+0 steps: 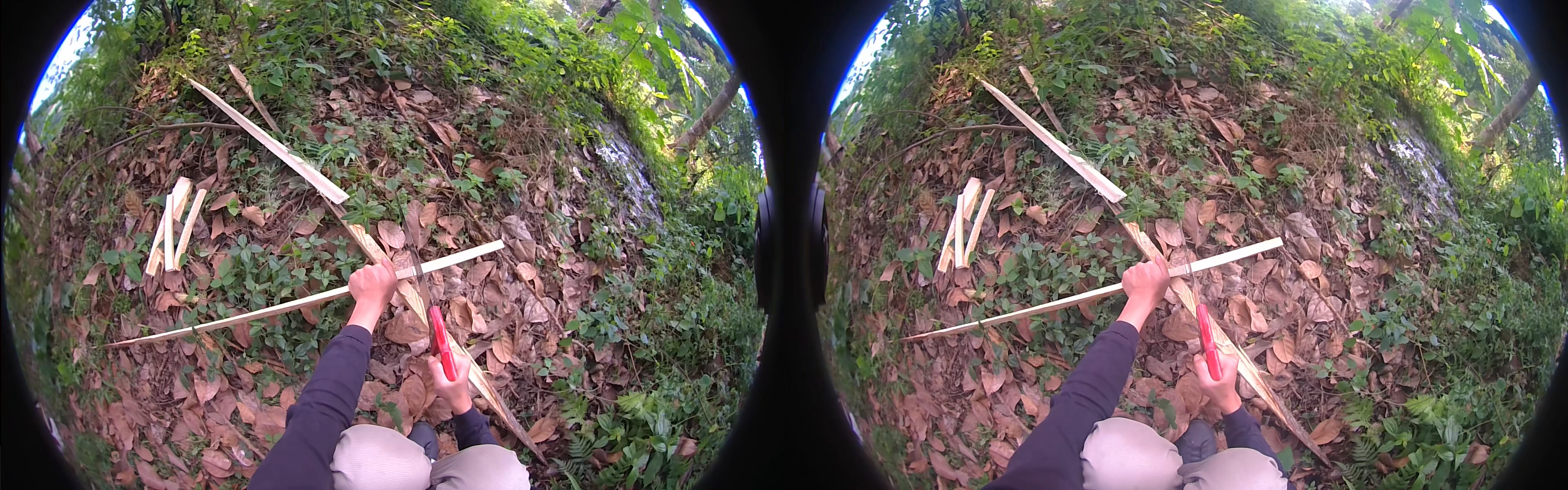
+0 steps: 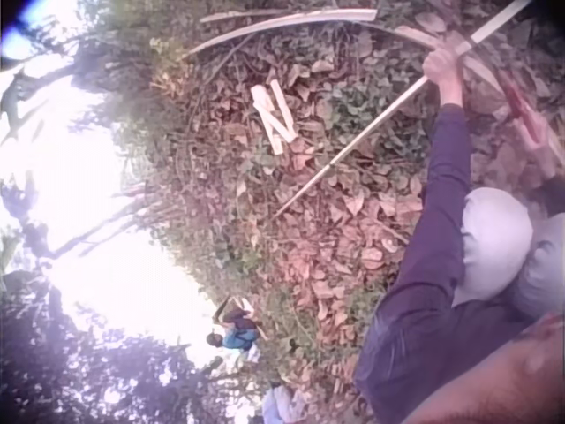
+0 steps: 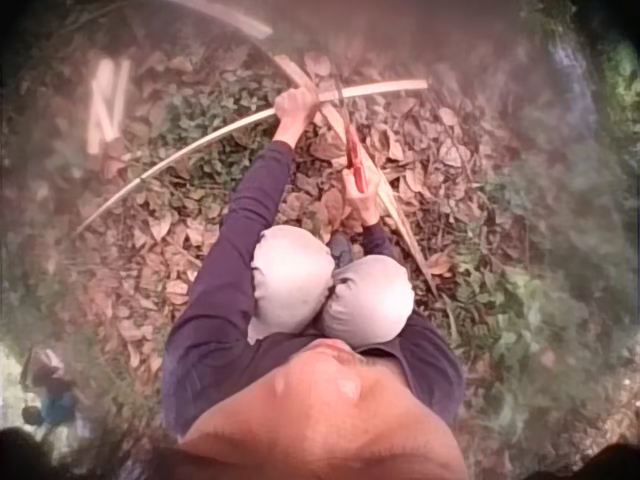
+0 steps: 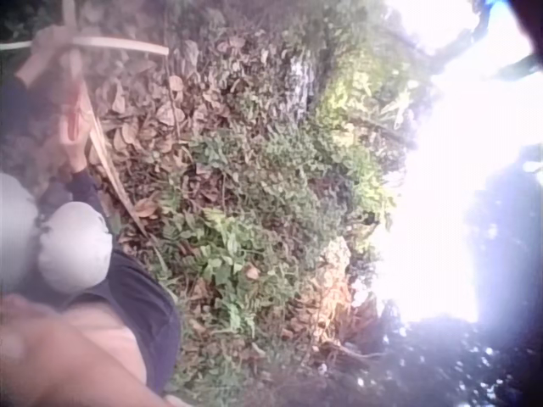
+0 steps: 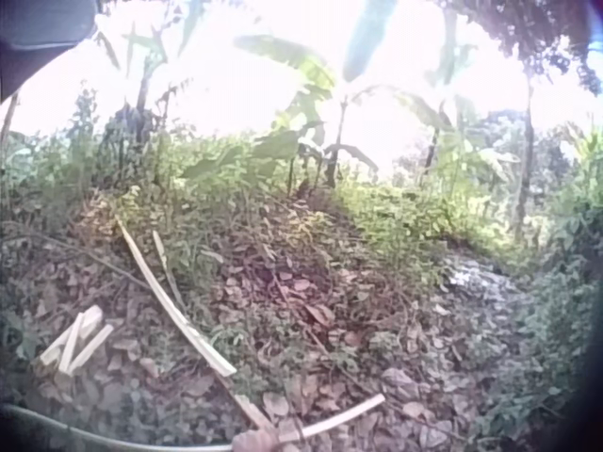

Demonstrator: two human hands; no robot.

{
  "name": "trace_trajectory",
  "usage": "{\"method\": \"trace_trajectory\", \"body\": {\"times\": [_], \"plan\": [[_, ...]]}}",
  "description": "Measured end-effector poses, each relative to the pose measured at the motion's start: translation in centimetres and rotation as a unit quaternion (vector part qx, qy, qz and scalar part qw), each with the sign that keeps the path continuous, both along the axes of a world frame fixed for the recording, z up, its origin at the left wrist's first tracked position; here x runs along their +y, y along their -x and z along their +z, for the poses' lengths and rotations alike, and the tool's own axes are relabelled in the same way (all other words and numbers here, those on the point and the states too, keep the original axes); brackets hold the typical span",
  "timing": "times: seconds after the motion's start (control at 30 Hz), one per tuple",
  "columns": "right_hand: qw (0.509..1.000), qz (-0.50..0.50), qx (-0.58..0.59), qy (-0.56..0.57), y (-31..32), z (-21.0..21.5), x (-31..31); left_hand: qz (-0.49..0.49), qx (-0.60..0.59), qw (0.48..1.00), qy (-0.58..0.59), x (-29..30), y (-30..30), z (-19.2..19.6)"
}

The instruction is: The person uses a red folding saw to cut a long piece of bamboo lying on the forest floor. They hold the bamboo steady with their left hand while sawing with their right hand, creating smaller segments.

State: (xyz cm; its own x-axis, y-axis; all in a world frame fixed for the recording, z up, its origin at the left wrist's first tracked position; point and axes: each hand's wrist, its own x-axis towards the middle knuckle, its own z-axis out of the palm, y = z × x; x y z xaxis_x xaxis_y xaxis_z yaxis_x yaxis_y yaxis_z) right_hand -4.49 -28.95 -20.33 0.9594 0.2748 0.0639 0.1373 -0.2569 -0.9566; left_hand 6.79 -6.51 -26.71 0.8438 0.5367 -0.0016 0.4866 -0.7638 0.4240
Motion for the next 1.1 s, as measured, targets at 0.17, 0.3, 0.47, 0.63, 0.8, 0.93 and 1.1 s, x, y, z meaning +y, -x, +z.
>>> {"method": "trace_trajectory", "body": {"times": [0.17,0.3,0.47,0.63,0.8,0.93,1.1], "plan": [[1.0,-0.001,-0.009,0.003,-0.1,-0.9,-0.4,0.002,0.008,1.0,-0.003,0.1,0.0,0.0],[1.0,0.007,-0.009,0.011,-0.2,-0.2,-0.2,0.0,0.023,1.0,0.0,0.1,0.0,0.2],[1.0,0.016,0.011,-0.003,-0.5,-1.0,-0.5,-0.001,0.022,1.0,0.001,-0.1,0.0,0.3],[1.0,0.021,0.009,0.002,-0.7,-0.3,-0.3,-0.002,0.025,1.0,-0.005,-0.1,-0.1,0.4],[0.999,0.026,-0.019,0.012,-1.2,-0.6,-0.5,0.0,0.007,1.0,-0.012,0.0,-0.1,0.0],[1.0,0.01,0.007,-0.002,-1.3,0.0,-0.7,-0.003,0.007,1.0,-0.009,-0.1,-0.1,0.0],[0.999,0.034,-0.03,-0.006,-1.5,-0.5,-0.5,0.003,0.013,1.0,-0.018,-0.1,-0.3,0.2]]}}
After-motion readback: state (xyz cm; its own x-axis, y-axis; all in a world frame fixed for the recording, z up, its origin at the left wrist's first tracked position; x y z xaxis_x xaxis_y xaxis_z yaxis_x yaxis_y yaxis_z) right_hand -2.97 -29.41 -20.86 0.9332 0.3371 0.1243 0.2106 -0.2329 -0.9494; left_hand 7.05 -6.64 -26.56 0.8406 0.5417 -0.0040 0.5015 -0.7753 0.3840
